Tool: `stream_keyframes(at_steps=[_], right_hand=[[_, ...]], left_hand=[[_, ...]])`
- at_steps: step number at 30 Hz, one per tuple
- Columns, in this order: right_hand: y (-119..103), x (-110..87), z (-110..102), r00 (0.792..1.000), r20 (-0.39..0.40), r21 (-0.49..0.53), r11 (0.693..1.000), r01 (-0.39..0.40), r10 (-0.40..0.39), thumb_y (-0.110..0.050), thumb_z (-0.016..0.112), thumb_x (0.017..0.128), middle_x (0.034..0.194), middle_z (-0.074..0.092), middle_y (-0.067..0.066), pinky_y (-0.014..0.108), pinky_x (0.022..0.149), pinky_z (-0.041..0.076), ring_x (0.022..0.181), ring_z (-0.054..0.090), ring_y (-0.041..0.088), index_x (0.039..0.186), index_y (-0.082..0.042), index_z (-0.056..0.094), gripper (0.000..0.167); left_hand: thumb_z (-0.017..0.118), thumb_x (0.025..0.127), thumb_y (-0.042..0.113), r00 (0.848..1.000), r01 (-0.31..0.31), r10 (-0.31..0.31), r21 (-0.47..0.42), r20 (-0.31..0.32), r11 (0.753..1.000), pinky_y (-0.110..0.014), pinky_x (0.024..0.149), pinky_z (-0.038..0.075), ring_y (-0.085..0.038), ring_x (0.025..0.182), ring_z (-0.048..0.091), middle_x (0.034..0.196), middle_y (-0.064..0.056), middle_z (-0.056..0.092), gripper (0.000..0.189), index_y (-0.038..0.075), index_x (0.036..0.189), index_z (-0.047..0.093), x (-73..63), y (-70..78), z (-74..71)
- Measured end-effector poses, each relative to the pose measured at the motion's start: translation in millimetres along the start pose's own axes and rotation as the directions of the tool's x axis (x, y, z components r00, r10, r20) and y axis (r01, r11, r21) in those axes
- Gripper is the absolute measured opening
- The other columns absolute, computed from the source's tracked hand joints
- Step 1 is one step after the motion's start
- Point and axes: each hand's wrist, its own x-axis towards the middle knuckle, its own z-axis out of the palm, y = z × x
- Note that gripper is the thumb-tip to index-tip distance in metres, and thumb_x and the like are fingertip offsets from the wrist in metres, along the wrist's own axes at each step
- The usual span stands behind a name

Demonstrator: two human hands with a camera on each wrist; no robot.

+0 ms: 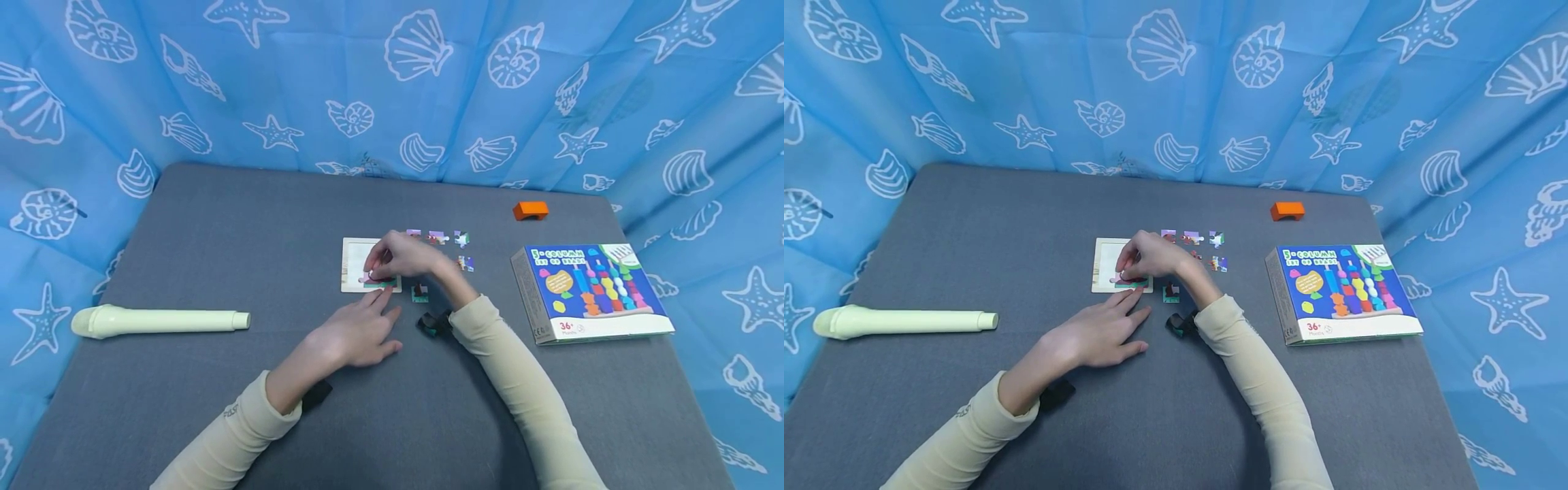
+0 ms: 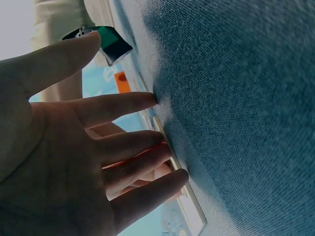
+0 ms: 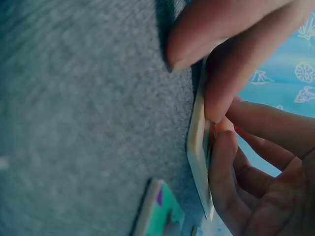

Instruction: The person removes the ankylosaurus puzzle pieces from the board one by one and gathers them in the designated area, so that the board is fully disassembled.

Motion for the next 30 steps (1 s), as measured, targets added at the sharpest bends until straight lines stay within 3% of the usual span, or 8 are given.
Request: stream_keyframes(at_steps=[8,18,30], right_hand=[[-1,-0.9,2,1.000,-0.009,-0.008,1.000,-0.016,0.016,-0.005,0.080,0.096,0.089,0.075,0.006,0.022,0.072,0.053,0.077,0.062,0.009,0.105,-0.003,0.081,0.009],[0,-7.6,4,0.999,-0.021,0.087,0.996,0.037,-0.035,0.003,0.075,0.096,0.093,0.080,0.011,0.022,0.074,0.059,0.079,0.071,0.010,0.105,0.002,0.079,0.010],[8,-37.6,-7,0.995,-0.089,0.139,0.989,0.049,-0.036,-0.001,0.075,0.099,0.098,0.079,0.012,0.027,0.082,0.062,0.086,0.073,0.013,0.110,-0.001,0.078,0.011]], left_hand=[[0.056,0.112,0.052,1.000,0.005,-0.005,0.012,-0.013,1.000,-0.052,0.133,0.036,-0.032,0.172,0.018,0.183,-0.016,0.019,0.069,0.011,0.166,0.046,-4.3,3.0,-5.1],[0.058,0.111,0.052,0.999,0.010,-0.011,-0.007,-0.031,1.000,-0.053,0.129,0.042,-0.032,0.171,0.021,0.182,-0.016,0.023,0.068,0.011,0.164,0.048,-4.5,2.6,-4.7],[0.058,0.110,0.054,0.999,-0.008,0.008,-0.002,-0.045,1.000,-0.055,0.129,0.043,-0.031,0.171,0.021,0.183,-0.014,0.021,0.070,0.013,0.165,0.048,1.3,-3.3,2.3]])
